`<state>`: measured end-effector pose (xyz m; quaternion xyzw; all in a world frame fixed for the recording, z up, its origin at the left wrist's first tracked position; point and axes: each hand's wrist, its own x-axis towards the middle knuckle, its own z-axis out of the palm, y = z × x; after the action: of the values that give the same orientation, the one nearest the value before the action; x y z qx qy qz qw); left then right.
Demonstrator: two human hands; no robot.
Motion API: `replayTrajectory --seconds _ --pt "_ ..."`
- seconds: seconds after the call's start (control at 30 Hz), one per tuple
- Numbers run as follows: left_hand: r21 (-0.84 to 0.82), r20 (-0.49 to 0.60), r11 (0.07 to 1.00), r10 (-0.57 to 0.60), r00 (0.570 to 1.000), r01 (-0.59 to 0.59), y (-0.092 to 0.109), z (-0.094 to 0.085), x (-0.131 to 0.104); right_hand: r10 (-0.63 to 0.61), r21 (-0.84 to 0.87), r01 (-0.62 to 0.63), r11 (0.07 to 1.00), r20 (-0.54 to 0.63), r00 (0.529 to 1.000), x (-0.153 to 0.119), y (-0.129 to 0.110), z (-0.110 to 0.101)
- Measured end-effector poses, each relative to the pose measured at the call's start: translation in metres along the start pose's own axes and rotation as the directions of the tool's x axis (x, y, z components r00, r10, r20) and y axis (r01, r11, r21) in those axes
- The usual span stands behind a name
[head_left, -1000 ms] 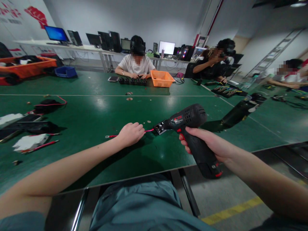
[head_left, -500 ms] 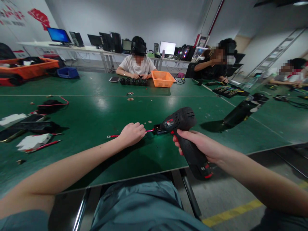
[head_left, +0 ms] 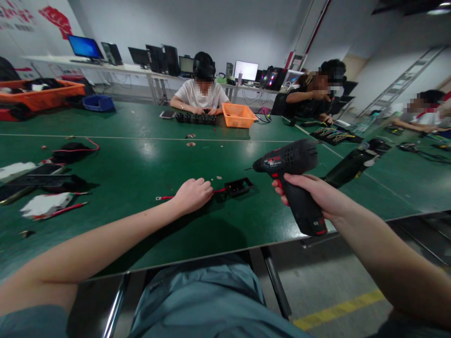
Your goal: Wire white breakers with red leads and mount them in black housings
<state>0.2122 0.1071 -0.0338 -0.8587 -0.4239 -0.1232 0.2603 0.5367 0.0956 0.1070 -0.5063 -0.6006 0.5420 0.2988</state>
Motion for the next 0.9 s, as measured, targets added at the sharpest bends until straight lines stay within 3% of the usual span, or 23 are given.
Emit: replayTrajectory --seconds 0.1,0.13,0.2,0.27,0.33,0.4,0.67,0.83,0.9 --pt "-0.005 0.001 1.000 0.012 1.000 -0.012 -0.001 -0.002 0.000 -0.058 -0.344 0.024 0.939 -0.088 0.994 0.030 0.021 -0.017" --pt "-0.010 0.001 1.000 0.017 1.000 -0.017 -0.001 -0.002 0.000 -0.093 -0.512 0.026 0.859 -0.106 0.990 0.041 0.028 -0.023" --pt "-0.021 0.002 0.999 0.024 1.000 -0.024 -0.001 -0.003 0.000 -0.190 -0.795 0.003 0.607 -0.142 0.971 0.062 0.043 -0.034" --pt "-0.024 0.005 0.999 0.028 1.000 -0.027 -0.002 -0.003 -0.001 -0.232 -0.927 -0.050 0.372 -0.145 0.962 0.081 0.057 -0.046" --pt "-0.019 0.006 0.999 0.029 1.000 -0.028 -0.002 -0.002 -0.001 -0.191 -0.965 -0.097 0.244 -0.146 0.971 0.097 0.068 -0.057" --pt "-0.018 0.006 0.999 0.027 1.000 -0.027 -0.002 -0.001 -0.002 -0.134 -0.972 -0.118 0.203 -0.147 0.980 0.110 0.078 -0.067" --pt "-0.012 0.035 0.999 0.037 0.999 -0.037 -0.002 -0.003 -0.001 -0.084 -0.969 -0.132 0.209 -0.152 0.985 0.146 0.103 -0.086" --pt "0.003 0.041 0.999 0.045 0.998 -0.045 -0.002 -0.004 0.000 -0.047 -0.976 -0.110 0.186 -0.120 0.992 0.140 0.095 -0.082" --pt "0.000 0.037 0.999 0.042 0.998 -0.042 -0.002 -0.005 0.001 -0.153 -0.981 -0.069 0.182 -0.097 0.983 0.128 0.085 -0.070"
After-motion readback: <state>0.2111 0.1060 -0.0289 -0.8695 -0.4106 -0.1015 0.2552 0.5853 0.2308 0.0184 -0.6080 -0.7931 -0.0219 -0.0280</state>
